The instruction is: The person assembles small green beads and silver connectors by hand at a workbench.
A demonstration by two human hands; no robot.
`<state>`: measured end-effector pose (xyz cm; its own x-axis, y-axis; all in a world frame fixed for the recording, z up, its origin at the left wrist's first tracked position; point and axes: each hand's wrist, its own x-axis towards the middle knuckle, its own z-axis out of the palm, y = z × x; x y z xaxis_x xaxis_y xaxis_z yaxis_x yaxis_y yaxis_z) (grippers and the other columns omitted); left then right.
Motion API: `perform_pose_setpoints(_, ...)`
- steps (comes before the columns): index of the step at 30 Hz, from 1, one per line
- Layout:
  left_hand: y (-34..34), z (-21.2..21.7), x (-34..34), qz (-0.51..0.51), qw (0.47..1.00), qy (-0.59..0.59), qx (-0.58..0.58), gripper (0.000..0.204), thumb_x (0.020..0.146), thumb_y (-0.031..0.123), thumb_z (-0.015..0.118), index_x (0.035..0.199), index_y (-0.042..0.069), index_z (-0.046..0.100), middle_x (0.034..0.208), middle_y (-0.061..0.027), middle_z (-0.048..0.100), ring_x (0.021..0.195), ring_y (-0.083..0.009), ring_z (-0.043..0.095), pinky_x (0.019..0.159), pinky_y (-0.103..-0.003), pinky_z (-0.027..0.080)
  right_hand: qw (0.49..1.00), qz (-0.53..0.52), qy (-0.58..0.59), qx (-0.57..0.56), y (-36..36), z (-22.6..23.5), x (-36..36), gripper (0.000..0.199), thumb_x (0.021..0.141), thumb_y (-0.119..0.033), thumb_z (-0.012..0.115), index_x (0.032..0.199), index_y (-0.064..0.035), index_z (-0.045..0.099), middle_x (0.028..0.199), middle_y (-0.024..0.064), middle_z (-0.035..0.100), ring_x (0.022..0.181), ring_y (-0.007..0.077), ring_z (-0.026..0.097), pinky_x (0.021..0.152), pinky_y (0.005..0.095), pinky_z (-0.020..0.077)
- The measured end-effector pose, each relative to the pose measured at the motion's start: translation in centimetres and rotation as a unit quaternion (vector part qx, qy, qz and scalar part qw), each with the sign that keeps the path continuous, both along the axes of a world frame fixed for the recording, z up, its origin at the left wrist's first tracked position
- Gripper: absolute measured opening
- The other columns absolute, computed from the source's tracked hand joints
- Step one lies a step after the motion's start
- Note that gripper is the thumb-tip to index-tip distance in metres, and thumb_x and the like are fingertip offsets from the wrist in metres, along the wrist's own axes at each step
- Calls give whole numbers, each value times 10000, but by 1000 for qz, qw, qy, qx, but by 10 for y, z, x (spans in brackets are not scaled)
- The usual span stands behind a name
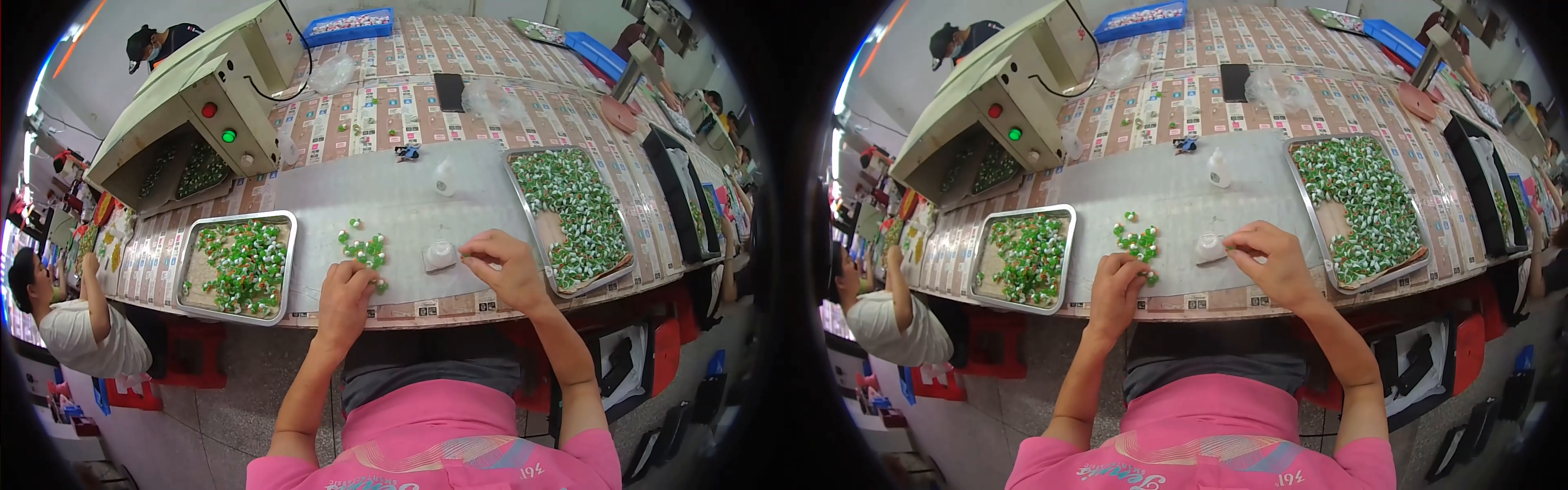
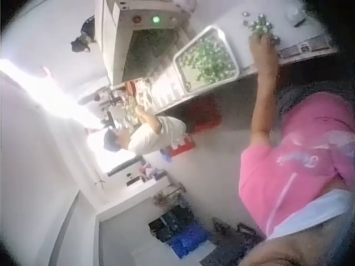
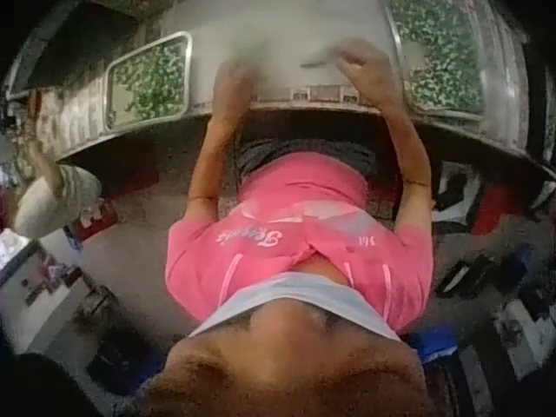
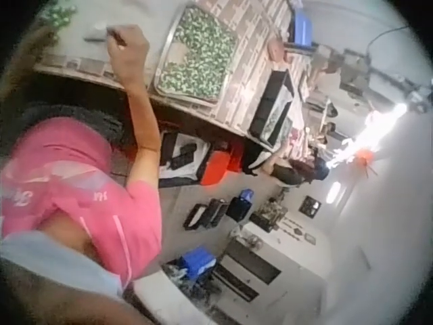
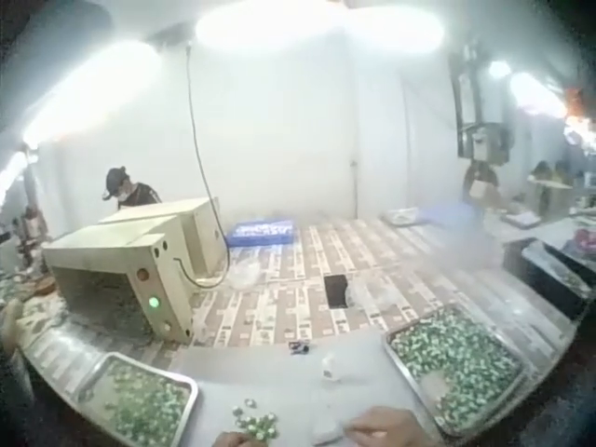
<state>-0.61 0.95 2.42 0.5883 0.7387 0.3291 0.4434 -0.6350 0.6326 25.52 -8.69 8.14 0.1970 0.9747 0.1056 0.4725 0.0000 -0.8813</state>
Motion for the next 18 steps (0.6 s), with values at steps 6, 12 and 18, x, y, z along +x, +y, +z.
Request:
perform_pose_setpoints(6, -8, -2, -7, 28, 997, -70, -4, 231, 784, -64, 615, 1000, 14, 596, 962, -131, 616, 890, -319, 601, 756, -385, 488, 985, 6, -137, 104, 25, -3, -15, 164, 762, 9, 663, 920, -35, 679, 887, 100, 656, 806, 241, 621, 715, 325, 497)
perform_pose_setpoints(12, -24, 7, -18, 28, 933, -238, -268, 134, 936, -2, 530, 1054, -7, 593, 984, -86, 626, 872, -172, 642, 764, -281, 512, 976, 25, -191, 102, 32, -1, -28, 146, 744, 6, 660, 880, -44, 647, 872, 94, 651, 851, 277, 600, 749, 369, 488)
perform_pose_setpoints(18, -44, 19, -16, -1, 779, -353, -519, 188, 980, 90, 532, 1136, 4, 592, 1008, -56, 625, 859, -117, 615, 778, -250, 509, 981, 19, -165, 105, 26, -1, -38, 175, 756, 3, 658, 924, -46, 666, 895, 105, 643, 860, 266, 610, 758, 347, 494)
